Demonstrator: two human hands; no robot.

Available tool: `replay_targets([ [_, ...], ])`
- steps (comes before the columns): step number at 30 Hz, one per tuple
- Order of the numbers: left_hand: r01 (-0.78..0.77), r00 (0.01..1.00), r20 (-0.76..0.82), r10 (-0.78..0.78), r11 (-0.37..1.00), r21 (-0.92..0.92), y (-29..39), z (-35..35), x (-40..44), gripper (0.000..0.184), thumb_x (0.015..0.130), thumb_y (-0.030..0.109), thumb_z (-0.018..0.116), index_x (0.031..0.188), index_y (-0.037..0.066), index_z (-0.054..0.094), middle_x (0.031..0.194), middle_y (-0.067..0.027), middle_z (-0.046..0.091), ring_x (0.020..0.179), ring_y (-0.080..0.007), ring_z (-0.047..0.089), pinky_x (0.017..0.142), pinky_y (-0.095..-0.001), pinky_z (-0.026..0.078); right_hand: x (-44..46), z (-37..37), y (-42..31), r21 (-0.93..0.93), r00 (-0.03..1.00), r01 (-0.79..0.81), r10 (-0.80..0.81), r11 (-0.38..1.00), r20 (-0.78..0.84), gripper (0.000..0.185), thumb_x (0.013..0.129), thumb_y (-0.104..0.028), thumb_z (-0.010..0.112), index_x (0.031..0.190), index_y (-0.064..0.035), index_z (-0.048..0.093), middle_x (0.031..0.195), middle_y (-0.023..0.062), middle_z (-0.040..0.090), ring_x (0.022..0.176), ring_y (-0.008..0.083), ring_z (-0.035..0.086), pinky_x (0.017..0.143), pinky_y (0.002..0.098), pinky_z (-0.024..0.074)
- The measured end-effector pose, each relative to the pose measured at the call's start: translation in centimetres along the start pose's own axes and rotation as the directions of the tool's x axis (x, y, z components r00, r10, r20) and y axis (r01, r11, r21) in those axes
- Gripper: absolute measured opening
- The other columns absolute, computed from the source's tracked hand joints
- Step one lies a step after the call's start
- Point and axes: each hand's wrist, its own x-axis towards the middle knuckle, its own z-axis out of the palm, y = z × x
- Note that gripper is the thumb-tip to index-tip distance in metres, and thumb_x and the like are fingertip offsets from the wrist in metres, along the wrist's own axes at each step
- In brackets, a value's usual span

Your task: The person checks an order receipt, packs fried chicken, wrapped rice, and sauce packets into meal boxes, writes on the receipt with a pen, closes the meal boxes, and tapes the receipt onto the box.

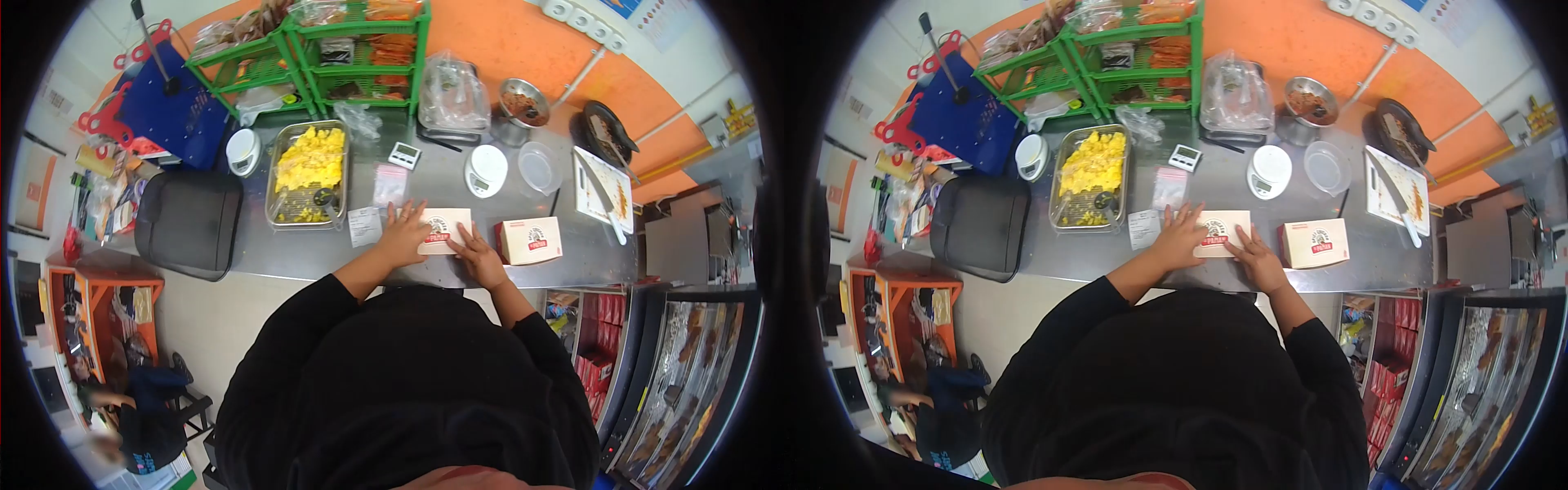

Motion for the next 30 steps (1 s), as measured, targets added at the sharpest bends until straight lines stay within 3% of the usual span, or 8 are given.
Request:
replay_targets([
  [4, -0.020, 1.000, 0.010, 0.021, 0.994, -0.109, -1.1, 0.2, 0.6, 0.051, 0.057, 0.032, 0.088, 0.099, 0.012, 0.069, 0.146, -0.0196, 0.040, 0.134, -0.0453, 0.036, 0.101, -0.0709, 0.033, -0.2, -5.0, -0.1, -0.078, 0.987, -0.021, 0.033, 0.997, 0.159, 0.061, 0.083, -0.021, 0.076, 0.141, -0.0184, 0.057, 0.153, 0.0151, 0.045, 0.142, 0.0496, 0.034, 0.114, 0.0544, 0.0367],
  [8, -0.003, 0.999, -0.041, -0.006, 0.973, -0.231, 0.1, 0.2, 1.4, 0.036, 0.058, 0.027, 0.086, 0.079, 0.009, 0.063, 0.140, -0.0207, 0.043, 0.128, -0.0466, 0.039, 0.096, -0.0604, 0.041, -4.5, -12.2, 4.8, 0.281, 0.842, -0.414, 0.481, 0.866, -0.243, 0.052, 0.089, -0.019, 0.074, 0.133, 0.0004, 0.054, 0.139, 0.0232, 0.056, 0.135, 0.0386, 0.049, 0.112, 0.0451, 0.0380],
  [11, -0.030, 0.994, -0.107, -0.002, 0.955, -0.295, 4.3, -1.3, 3.9, 0.037, 0.060, 0.027, 0.086, 0.072, 0.008, 0.056, 0.139, -0.0218, 0.044, 0.127, -0.0481, 0.039, 0.099, -0.0562, 0.042, -9.9, -13.0, 11.2, 0.122, 0.671, -0.654, 0.647, 0.746, -0.362, 0.039, 0.100, -0.023, 0.059, 0.131, 0.0013, 0.055, 0.129, 0.0224, 0.061, 0.123, 0.0368, 0.057, 0.104, 0.0422, 0.0436],
  [17, -0.085, 0.992, -0.121, 0.038, 0.910, -0.407, 15.3, 1.0, 11.5, 0.041, 0.060, 0.028, 0.089, 0.076, 0.009, 0.057, 0.137, -0.0230, 0.044, 0.126, -0.0464, 0.040, 0.102, -0.0574, 0.038, -14.2, -11.1, 16.4, 0.402, 0.551, -0.702, 0.806, 0.588, -0.217, 0.047, 0.106, -0.036, 0.049, 0.134, 0.0016, 0.053, 0.129, 0.0220, 0.061, 0.121, 0.0302, 0.059, 0.100, 0.0408, 0.0471],
  [20, -0.033, 0.992, -0.124, 0.000, 0.963, -0.266, 18.3, 5.4, 13.4, 0.041, 0.060, 0.032, 0.088, 0.078, 0.009, 0.058, 0.140, -0.0232, 0.042, 0.129, -0.0460, 0.037, 0.101, -0.0630, 0.034, -13.7, -10.8, 17.0, 0.852, 0.524, -0.504, 0.834, 0.142, 0.171, 0.069, 0.106, -0.056, 0.033, 0.144, -0.0007, 0.044, 0.137, 0.0182, 0.057, 0.125, 0.0286, 0.057, 0.103, 0.0417, 0.0456],
  [26, -0.023, 0.990, -0.139, -0.015, 0.962, -0.271, 17.0, 4.9, 12.3, 0.036, 0.076, 0.035, 0.081, 0.097, 0.011, 0.063, 0.149, -0.0233, 0.038, 0.135, -0.0468, 0.033, 0.104, -0.0673, 0.029, -12.6, -12.3, 17.1, 0.805, 0.668, -0.560, 0.682, 0.196, 0.299, 0.066, 0.103, -0.050, 0.047, 0.145, 0.0015, 0.043, 0.136, 0.0182, 0.056, 0.126, 0.0250, 0.054, 0.107, 0.0392, 0.0412],
  [28, 0.068, 0.886, -0.415, -0.205, 0.944, -0.322, 14.6, 4.8, 9.6, 0.030, 0.086, 0.026, 0.073, 0.107, 0.009, 0.060, 0.142, -0.0218, 0.046, 0.130, -0.0462, 0.041, 0.106, -0.0603, 0.032, -12.6, -11.5, 18.1, 0.753, 0.756, -0.562, 0.582, 0.342, 0.299, 0.058, 0.103, -0.042, 0.053, 0.142, 0.0007, 0.044, 0.132, 0.0162, 0.058, 0.121, 0.0225, 0.056, 0.104, 0.0377, 0.0435],
  [30, 0.379, 0.534, -0.612, -0.583, 0.812, -0.443, 9.2, 7.3, 5.1, 0.034, 0.087, 0.026, 0.072, 0.112, 0.008, 0.059, 0.131, -0.0208, 0.053, 0.126, -0.0447, 0.046, 0.106, -0.0542, 0.035, -13.0, -10.7, 19.5, 0.762, 0.778, -0.550, 0.540, 0.341, 0.320, 0.053, 0.104, -0.038, 0.054, 0.140, -0.0001, 0.046, 0.130, 0.0146, 0.059, 0.117, 0.0206, 0.058, 0.101, 0.0368, 0.0459],
])
